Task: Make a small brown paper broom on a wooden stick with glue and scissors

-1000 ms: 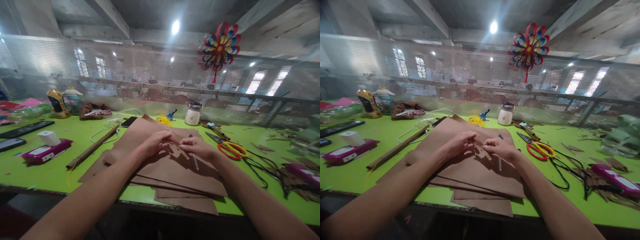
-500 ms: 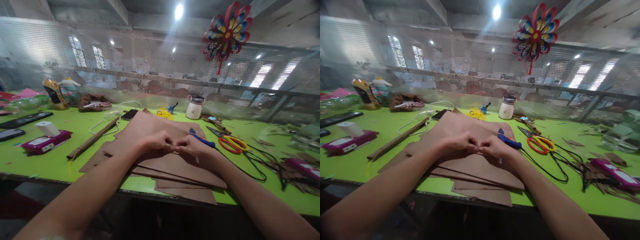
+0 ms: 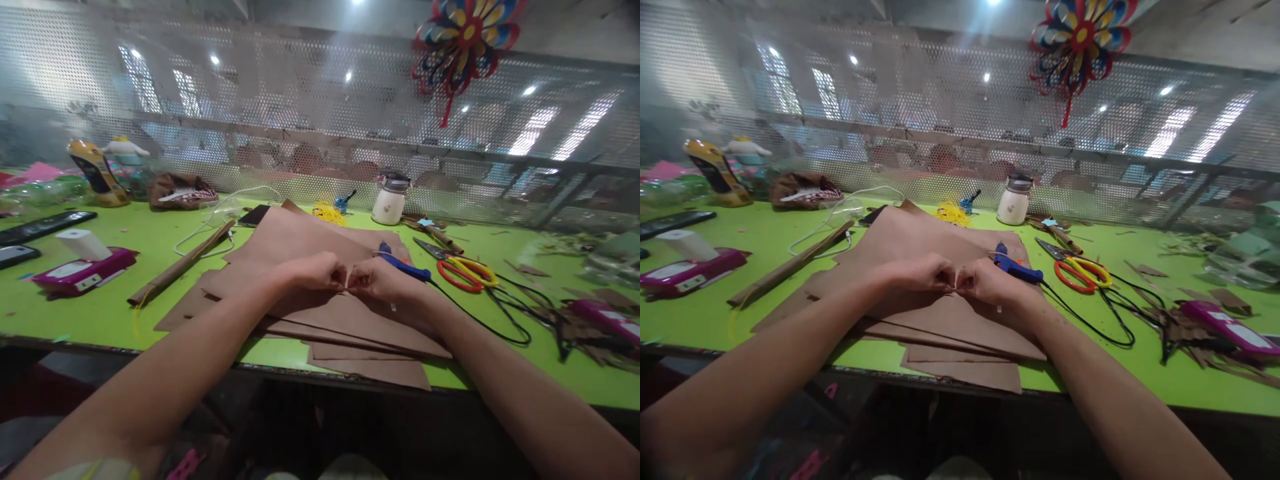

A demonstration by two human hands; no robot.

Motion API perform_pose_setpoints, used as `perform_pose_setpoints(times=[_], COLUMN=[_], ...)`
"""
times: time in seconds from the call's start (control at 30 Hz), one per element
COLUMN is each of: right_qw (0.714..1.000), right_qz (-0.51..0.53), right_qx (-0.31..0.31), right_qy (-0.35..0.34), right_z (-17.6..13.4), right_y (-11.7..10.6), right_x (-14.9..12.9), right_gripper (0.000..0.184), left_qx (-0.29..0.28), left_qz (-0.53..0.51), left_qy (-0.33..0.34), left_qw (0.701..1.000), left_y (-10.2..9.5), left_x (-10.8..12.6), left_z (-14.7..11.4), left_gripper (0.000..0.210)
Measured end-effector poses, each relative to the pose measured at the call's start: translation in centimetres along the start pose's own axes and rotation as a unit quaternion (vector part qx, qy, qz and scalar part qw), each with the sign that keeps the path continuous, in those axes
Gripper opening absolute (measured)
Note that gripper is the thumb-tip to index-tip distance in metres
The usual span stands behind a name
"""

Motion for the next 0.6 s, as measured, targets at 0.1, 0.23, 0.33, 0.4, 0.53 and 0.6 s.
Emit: perform_pose_setpoints(times=[0.1, 0.23, 0.33, 0.4, 0.53, 0.6], right_qw=[0.999, 0.992, 0.985, 0.982, 0.972, 0.967], right_qz=[-0.039, -0.119, -0.162, -0.18, -0.227, -0.244], right_qx=[-0.012, -0.028, -0.05, -0.062, -0.066, -0.071], right_qy=[-0.004, 0.004, 0.012, 0.01, 0.005, 0.007], right_z=[-0.2, -0.4, -0.6, -0.6, -0.8, -1.0], right_y=[-0.4, -0.9, -1.1, -1.2, -1.5, -1.5], right_x=[-0.7, -0.9, -1.0, -1.3, -2.2, -2.4], right_gripper=[0.016, 0.015, 0.016, 0.017, 0.012, 0.011], left_qx=[0.001, -0.001, -0.006, -0.013, -0.011, -0.007], left_qz=[-0.002, 0.029, 0.077, 0.104, 0.143, 0.158], left_qy=[0.004, -0.026, -0.041, -0.043, -0.055, -0.055], left_qw=[1.0, 0.999, 0.996, 0.994, 0.988, 0.986], left_y=[0.0, -0.3, -0.5, -0.5, -0.6, -0.5], left_x=[0.3, 1.1, 1.8, 2.3, 3.3, 3.5], left_z=[0.0, -0.4, -0.7, -0.8, -1.1, -1.4], left_gripper=[0.01, 0.013, 0.014, 0.015, 0.015, 0.015])
Point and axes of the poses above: each hand's wrist, its own z-axis towards the middle knuckle, its own y-axis out of the palm, x = y × z, the point moved 3 cm from there along z, towards the middle knuckle, and after that the axes turned 7 degrees about -z, right-handed, at the moved point
